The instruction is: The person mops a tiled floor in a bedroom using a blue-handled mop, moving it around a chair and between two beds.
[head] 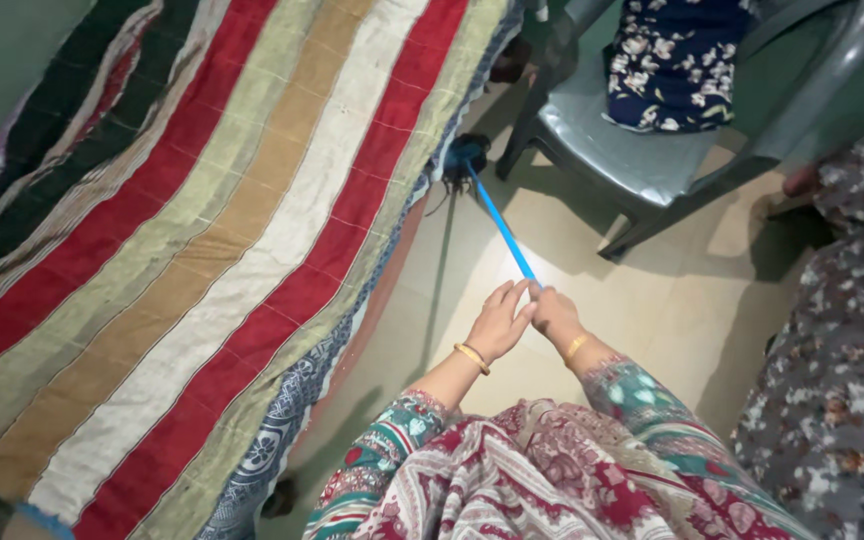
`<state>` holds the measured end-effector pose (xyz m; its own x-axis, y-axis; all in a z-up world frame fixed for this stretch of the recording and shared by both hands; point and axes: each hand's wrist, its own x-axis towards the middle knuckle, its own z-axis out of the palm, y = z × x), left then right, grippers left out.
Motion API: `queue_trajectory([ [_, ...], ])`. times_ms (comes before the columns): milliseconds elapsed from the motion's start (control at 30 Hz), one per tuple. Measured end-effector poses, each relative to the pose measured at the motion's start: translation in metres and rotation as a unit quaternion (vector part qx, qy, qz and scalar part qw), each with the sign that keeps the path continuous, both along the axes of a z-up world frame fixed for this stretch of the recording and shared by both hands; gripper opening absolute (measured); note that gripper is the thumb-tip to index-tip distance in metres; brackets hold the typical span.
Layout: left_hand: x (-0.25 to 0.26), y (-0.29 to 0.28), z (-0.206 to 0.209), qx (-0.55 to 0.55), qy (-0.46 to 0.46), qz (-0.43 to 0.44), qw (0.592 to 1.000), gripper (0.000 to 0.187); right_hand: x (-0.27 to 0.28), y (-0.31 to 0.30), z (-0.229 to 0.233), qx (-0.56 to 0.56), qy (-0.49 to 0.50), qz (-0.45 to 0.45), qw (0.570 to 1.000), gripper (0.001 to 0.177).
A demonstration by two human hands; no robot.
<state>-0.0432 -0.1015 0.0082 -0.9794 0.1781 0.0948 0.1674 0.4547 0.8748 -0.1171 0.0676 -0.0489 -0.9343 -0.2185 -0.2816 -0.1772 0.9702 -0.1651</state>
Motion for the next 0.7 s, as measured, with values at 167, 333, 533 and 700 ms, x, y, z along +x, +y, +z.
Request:
queue_trajectory([
  [167,-0.004,0.019,0.002,0.013,0.037,-0.035,0.999,0.060,0.092,0.040,0.036,-0.025,-0.036,-0.026,0.999,0.053],
  [333,-0.009,0.013,0.004,0.017,0.044,-0.050,0.998,0.060,0.123,0.026,0.026,-0.084,-0.077,-0.042,0.993,0.062],
  [533,-0.018,-0.024,0.003,0.022,0.003,-0.016,1.000,0.060,0.049,-0.047,-0.035,-0.195,0.113,0.145,0.963,0.059],
  [700,-0.014,-0.055,-0.005,0.026,0.025,0.013,0.999,0.057,-0.059,-0.094,-0.041,-0.232,-0.029,-0.108,0.966,0.056],
])
